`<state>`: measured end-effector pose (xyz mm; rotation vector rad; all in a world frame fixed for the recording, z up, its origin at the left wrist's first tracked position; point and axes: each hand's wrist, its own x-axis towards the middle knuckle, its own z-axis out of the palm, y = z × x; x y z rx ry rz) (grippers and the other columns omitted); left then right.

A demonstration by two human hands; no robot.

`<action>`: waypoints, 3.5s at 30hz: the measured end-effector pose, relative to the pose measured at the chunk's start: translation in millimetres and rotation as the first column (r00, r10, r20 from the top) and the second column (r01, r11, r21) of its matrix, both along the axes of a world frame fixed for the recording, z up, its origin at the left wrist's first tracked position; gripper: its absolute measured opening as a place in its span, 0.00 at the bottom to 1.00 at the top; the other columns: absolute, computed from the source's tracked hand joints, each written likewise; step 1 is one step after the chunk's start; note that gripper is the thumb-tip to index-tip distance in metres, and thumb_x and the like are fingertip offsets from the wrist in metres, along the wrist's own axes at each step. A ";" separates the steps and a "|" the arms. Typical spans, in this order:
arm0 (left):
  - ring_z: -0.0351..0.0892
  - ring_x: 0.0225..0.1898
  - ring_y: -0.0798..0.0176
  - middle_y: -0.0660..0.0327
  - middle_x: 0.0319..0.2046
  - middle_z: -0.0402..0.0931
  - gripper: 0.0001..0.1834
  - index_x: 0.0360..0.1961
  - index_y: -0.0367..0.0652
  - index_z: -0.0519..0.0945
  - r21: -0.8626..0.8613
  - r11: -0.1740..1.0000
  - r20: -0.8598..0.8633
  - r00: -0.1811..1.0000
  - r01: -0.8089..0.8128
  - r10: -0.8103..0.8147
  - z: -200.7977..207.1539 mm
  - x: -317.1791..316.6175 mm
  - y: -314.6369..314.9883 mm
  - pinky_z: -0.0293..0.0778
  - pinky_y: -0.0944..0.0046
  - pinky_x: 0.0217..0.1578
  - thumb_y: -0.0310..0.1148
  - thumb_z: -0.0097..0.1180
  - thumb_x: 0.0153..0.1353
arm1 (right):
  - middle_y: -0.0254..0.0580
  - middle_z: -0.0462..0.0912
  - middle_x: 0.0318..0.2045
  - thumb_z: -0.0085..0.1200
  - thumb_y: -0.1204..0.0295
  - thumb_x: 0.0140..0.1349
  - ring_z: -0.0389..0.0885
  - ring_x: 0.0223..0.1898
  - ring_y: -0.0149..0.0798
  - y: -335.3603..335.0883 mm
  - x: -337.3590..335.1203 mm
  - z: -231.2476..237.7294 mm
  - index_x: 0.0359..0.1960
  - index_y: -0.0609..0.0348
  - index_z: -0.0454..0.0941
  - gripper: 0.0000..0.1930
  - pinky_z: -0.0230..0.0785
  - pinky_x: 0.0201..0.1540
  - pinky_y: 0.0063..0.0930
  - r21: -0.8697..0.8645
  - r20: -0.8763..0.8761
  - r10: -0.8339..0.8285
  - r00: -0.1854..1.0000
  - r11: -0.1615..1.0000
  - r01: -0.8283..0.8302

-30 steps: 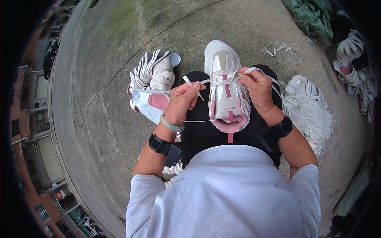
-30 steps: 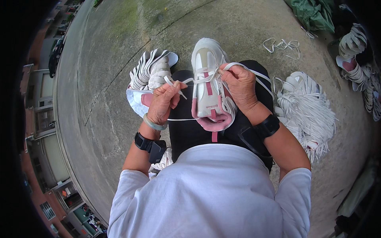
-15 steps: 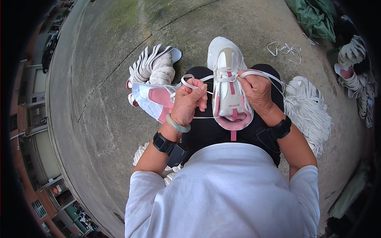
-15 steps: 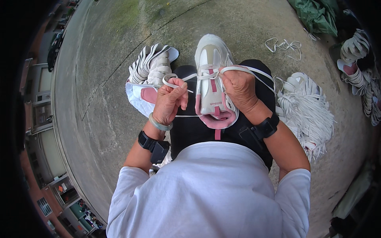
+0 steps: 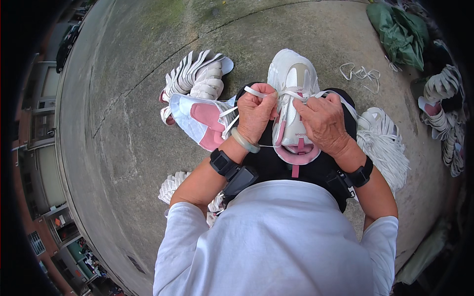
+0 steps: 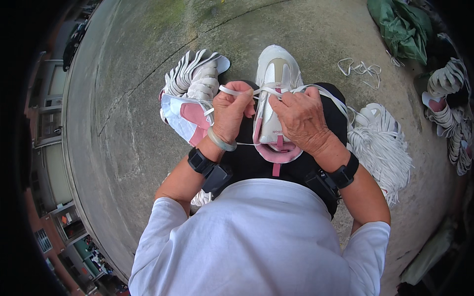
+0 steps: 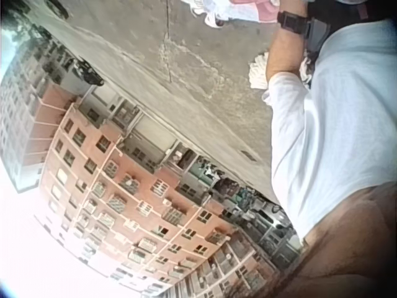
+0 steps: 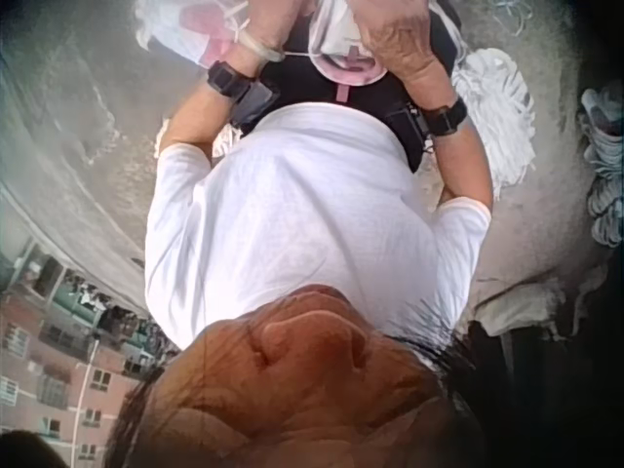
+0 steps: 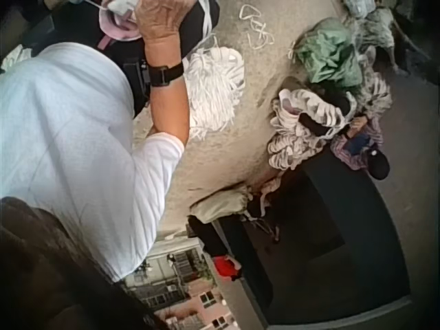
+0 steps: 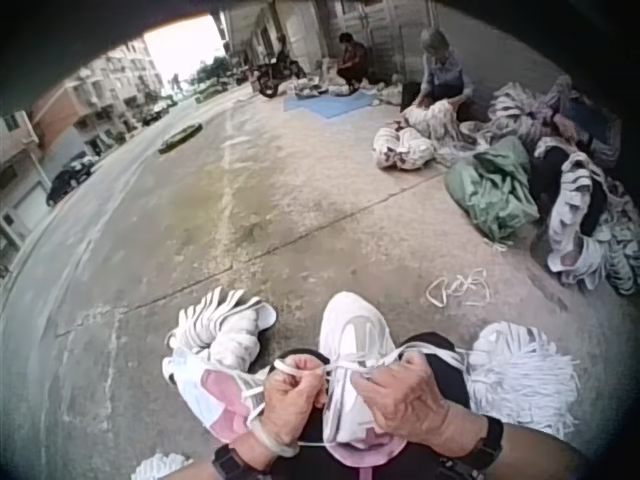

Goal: The person laces a shoe by hand, threading a shoelace through the eyelets and pulling it tight. They pick up a shoe tongue, thread the lace through its loop, and continue lacing the shoe before setting the tongue aside.

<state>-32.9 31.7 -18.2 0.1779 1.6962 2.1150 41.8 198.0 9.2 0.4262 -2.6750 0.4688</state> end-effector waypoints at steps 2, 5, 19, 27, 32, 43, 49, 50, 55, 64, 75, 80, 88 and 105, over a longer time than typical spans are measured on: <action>0.69 0.17 0.75 0.66 0.19 0.73 0.03 0.33 0.40 0.74 0.008 1.000 -0.009 1.000 -0.012 0.012 -3.0 -1.5 2.8 0.65 0.76 0.17 0.27 0.53 0.58 | 0.36 0.70 0.21 0.52 0.74 0.48 0.72 0.24 0.38 0.5 -2.6 -0.7 0.40 0.56 0.76 0.15 0.55 0.32 0.34 0.008 0.001 -0.020 1.000 1.000 0.020; 0.69 0.16 0.76 0.66 0.19 0.73 0.03 0.33 0.40 0.74 0.001 1.000 -0.023 0.999 -0.024 0.024 -6.7 -3.3 6.6 0.65 0.76 0.17 0.27 0.53 0.58 | 0.36 0.70 0.21 0.52 0.75 0.48 0.72 0.24 0.38 0.6 -2.8 -2.1 0.43 0.57 0.75 0.17 0.55 0.32 0.34 -0.003 0.024 -0.045 0.999 0.999 0.045; 0.67 0.20 0.79 0.69 0.21 0.72 0.03 0.32 0.39 0.73 -0.184 0.983 -0.297 0.954 -0.026 -0.030 -21.4 -7.9 12.9 0.64 0.78 0.19 0.25 0.53 0.57 | 0.37 0.72 0.23 0.53 0.75 0.49 0.73 0.25 0.39 -1.5 -1.6 -9.7 0.45 0.57 0.74 0.18 0.55 0.32 0.34 -0.072 0.054 -0.085 0.995 0.993 0.089; 0.63 0.16 0.77 0.69 0.17 0.68 0.15 0.25 0.40 0.68 -0.415 0.906 -0.103 0.985 0.084 -0.138 -4.6 -10.6 4.1 0.61 0.74 0.15 0.35 0.64 0.52 | 0.38 0.75 0.24 0.55 0.73 0.49 0.72 0.25 0.40 3.4 3.5 -14.9 0.40 0.56 0.76 0.14 0.57 0.32 0.33 -0.278 0.067 -0.133 0.989 0.949 0.147; 0.71 0.19 0.66 0.59 0.19 0.70 0.19 0.35 0.39 0.71 -0.649 0.745 -0.644 0.633 -0.154 -0.430 21.4 7.5 -10.1 0.68 0.66 0.19 0.35 0.65 0.47 | 0.38 0.74 0.24 0.55 0.73 0.48 0.73 0.25 0.42 -2.7 -1.7 -12.2 0.36 0.56 0.77 0.11 0.58 0.31 0.33 -0.333 0.075 -0.092 0.993 0.936 0.112; 0.78 0.20 0.60 0.53 0.21 0.75 0.18 0.44 0.31 0.73 -0.579 0.812 -0.493 0.764 0.069 -0.417 6.0 1.2 -10.3 0.73 0.64 0.24 0.24 0.45 0.50 | 0.37 0.72 0.23 0.56 0.70 0.48 0.76 0.27 0.40 -29.9 -15.7 -19.8 0.24 0.53 0.72 0.05 0.58 0.35 0.36 -0.103 0.065 -0.169 0.983 0.979 0.175; 0.78 0.20 0.64 0.52 0.23 0.76 0.19 0.46 0.32 0.74 -0.540 0.837 -0.513 0.755 0.086 -0.409 4.0 0.1 -11.2 0.73 0.66 0.24 0.22 0.42 0.51 | 0.35 0.70 0.20 0.54 0.71 0.49 0.73 0.23 0.39 -27.9 -23.2 -23.8 0.23 0.54 0.72 0.04 0.55 0.29 0.34 -0.039 -0.067 -0.120 0.990 0.992 0.118; 0.79 0.24 0.56 0.48 0.27 0.76 0.19 0.45 0.33 0.74 -0.559 0.828 -0.557 0.723 0.036 -0.408 2.8 2.7 -8.3 0.74 0.63 0.28 0.22 0.43 0.50 | 0.35 0.69 0.19 0.54 0.71 0.49 0.72 0.22 0.39 -26.1 -23.6 -21.5 0.22 0.53 0.72 0.04 0.55 0.29 0.33 -0.018 -0.120 -0.075 0.990 0.997 0.073; 0.75 0.34 0.43 0.46 0.32 0.75 0.19 0.44 0.35 0.73 -0.592 0.799 -0.663 0.629 -0.108 -0.406 5.3 13.2 1.2 0.72 0.54 0.36 0.22 0.46 0.47 | 0.33 0.66 0.16 0.54 0.74 0.45 0.70 0.20 0.35 -16.6 2.3 0.0 0.18 0.52 0.70 0.04 0.54 0.29 0.32 0.001 -0.223 -0.092 0.970 0.995 0.095; 0.75 0.30 0.44 0.47 0.31 0.74 0.19 0.44 0.36 0.72 -0.641 0.750 -0.682 0.569 -0.164 -0.459 7.5 11.6 -2.3 0.72 0.55 0.32 0.23 0.48 0.47 | 0.40 0.73 0.16 0.57 0.67 0.53 0.69 0.19 0.36 185.7 275.9 -111.4 0.21 0.60 0.75 0.10 0.62 0.25 0.30 -0.095 0.346 -0.891 0.293 0.277 0.956; 0.73 0.37 0.50 0.53 0.34 0.74 0.12 0.37 0.39 0.75 -0.557 0.724 -0.804 0.486 -0.408 -0.344 22.6 -15.9 -4.9 0.69 0.57 0.38 0.28 0.57 0.50 | 0.44 0.77 0.31 0.54 0.70 0.51 0.74 0.36 0.48 114.5 171.5 -62.5 0.33 0.59 0.77 0.09 0.62 0.39 0.39 0.184 0.411 -0.659 0.630 0.737 0.650; 0.72 0.40 0.51 0.55 0.39 0.75 0.10 0.37 0.38 0.77 -0.742 0.670 -0.584 0.513 -0.022 -0.630 4.6 -52.8 -17.2 0.67 0.59 0.43 0.28 0.55 0.53 | 0.44 0.74 0.36 0.53 0.75 0.50 0.72 0.39 0.47 49.7 91.6 -27.5 0.39 0.61 0.74 0.12 0.61 0.43 0.38 -0.127 0.081 -0.368 0.926 0.918 0.376; 0.72 0.35 0.68 0.65 0.32 0.77 0.14 0.36 0.38 0.79 -0.162 0.837 0.006 0.849 0.522 -0.528 23.4 -65.1 -27.8 0.67 0.66 0.39 0.39 0.50 0.61 | 0.41 0.75 0.31 0.55 0.73 0.51 0.74 0.34 0.44 8.2 42.6 -18.5 0.39 0.62 0.74 0.13 0.62 0.40 0.37 -0.290 0.092 -0.213 0.973 0.929 0.231; 0.70 0.38 0.70 0.65 0.33 0.74 0.14 0.36 0.37 0.77 -0.346 0.903 -0.250 0.903 0.253 -0.349 2.2 -38.2 -6.8 0.66 0.67 0.44 0.39 0.52 0.61 | 0.45 0.73 0.20 0.52 0.79 0.54 0.71 0.21 0.42 86.9 170.5 -42.6 0.31 0.67 0.74 0.04 0.64 0.27 0.29 -0.352 0.205 -0.399 0.894 0.822 0.448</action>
